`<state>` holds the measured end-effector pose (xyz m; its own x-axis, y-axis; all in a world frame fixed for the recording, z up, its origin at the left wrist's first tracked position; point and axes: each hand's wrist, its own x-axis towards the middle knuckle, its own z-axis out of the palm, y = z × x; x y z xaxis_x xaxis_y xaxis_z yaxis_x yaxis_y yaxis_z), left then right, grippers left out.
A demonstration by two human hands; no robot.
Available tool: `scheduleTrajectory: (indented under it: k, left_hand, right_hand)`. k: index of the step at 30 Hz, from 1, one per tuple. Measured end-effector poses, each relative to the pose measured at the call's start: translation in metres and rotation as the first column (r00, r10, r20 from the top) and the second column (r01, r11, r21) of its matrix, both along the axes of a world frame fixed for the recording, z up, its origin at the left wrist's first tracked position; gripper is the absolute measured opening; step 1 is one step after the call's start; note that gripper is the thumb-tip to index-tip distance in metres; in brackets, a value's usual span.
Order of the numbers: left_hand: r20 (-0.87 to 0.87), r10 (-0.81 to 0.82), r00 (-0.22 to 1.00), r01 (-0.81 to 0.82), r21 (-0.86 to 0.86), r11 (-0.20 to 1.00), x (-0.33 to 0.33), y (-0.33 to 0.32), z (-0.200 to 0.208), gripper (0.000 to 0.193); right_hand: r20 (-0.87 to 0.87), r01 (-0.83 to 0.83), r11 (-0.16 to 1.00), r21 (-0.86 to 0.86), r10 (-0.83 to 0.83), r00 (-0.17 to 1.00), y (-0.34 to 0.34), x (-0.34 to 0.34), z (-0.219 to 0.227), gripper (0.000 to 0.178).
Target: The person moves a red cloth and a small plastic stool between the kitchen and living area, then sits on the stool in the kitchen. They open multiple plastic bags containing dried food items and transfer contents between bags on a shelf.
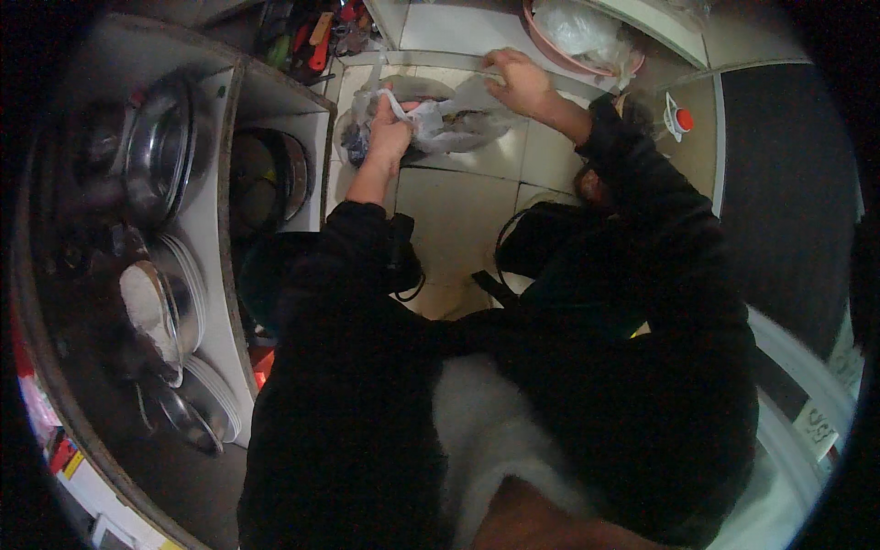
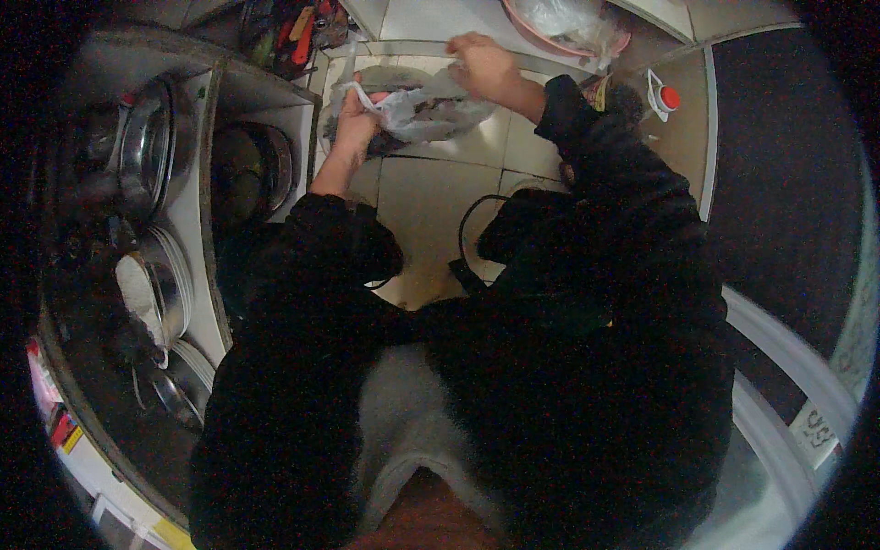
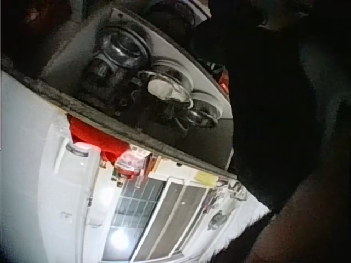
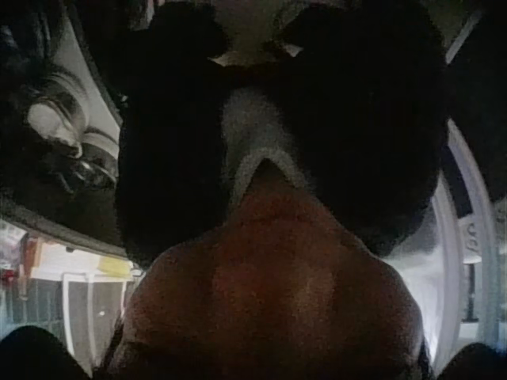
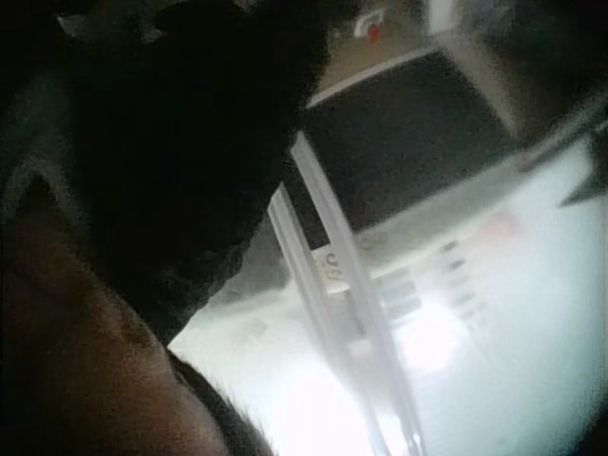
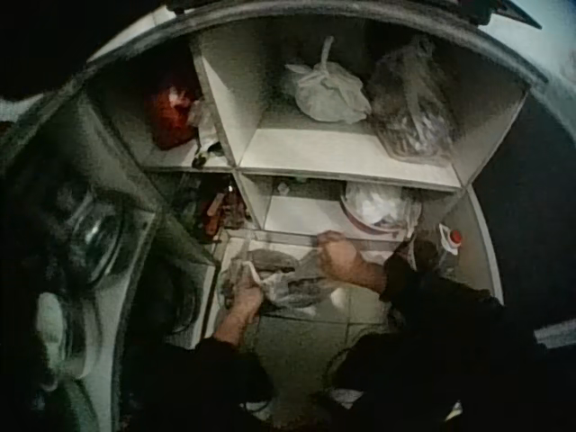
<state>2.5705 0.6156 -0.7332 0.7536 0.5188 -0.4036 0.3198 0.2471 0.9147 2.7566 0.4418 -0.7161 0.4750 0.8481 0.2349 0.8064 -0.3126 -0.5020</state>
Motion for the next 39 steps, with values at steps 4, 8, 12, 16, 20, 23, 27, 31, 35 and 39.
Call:
scheduleTrajectory:
  k: [4,8,12,16,20,23,27,31,35,39]
  left_hand:
    - [0.047,-0.009,0.999,0.006,0.066,0.998,-0.001,-0.002,0.003,0.084]
    - [0.030,-0.058,0.998,0.055,0.102,0.993,-0.008,-0.006,0.006,0.082]
    - [0.007,-0.086,0.996,0.082,0.223,0.971,-0.017,-0.008,0.004,0.078]
    - [0.061,-0.048,0.997,0.037,0.166,0.985,-0.019,-0.005,-0.001,0.075]
    - [0.084,-0.064,0.994,0.047,0.189,0.981,-0.019,-0.002,-0.005,0.072]
    - [0.090,-0.084,0.992,0.063,0.216,0.974,-0.021,0.003,-0.003,0.072]
    - [0.059,-0.078,0.995,0.057,0.301,0.952,-0.022,0.007,0.004,0.075]
    - [0.051,-0.058,0.997,0.039,0.314,0.949,-0.019,0.001,0.008,0.080]
    - [0.078,-0.042,0.996,0.020,0.263,0.965,-0.017,0.000,0.010,0.080]
    - [0.089,-0.036,0.995,0.014,0.233,0.972,-0.015,0.002,0.008,0.081]
  right_hand:
    - [-0.372,-0.466,0.856,-0.225,0.367,0.853,0.027,-0.035,0.007,0.021]
    - [-0.264,-0.397,0.774,-0.493,0.302,0.916,0.044,-0.056,-0.028,0.018]
    - [-0.239,-0.183,0.934,-0.307,0.111,0.965,0.026,-0.056,-0.090,0.020]
    - [-0.172,-0.188,0.895,-0.405,0.127,0.977,0.004,-0.050,-0.127,0.024]
    - [-0.168,-0.218,0.710,-0.670,0.140,0.976,0.005,-0.038,-0.118,0.027]
    - [-0.193,-0.225,0.591,-0.775,0.118,0.974,0.017,-0.020,-0.092,0.029]
    - [-0.331,-0.282,0.872,-0.400,0.149,0.932,0.030,0.008,-0.053,0.030]
    - [-0.900,-0.077,0.996,-0.053,-0.015,0.436,0.037,0.014,-0.035,0.028]
    - [-0.845,-0.107,0.994,-0.009,0.050,0.533,0.038,0.006,-0.035,0.027]
    - [-0.850,-0.068,0.997,-0.032,0.009,0.527,0.038,0.004,-0.039,0.024]
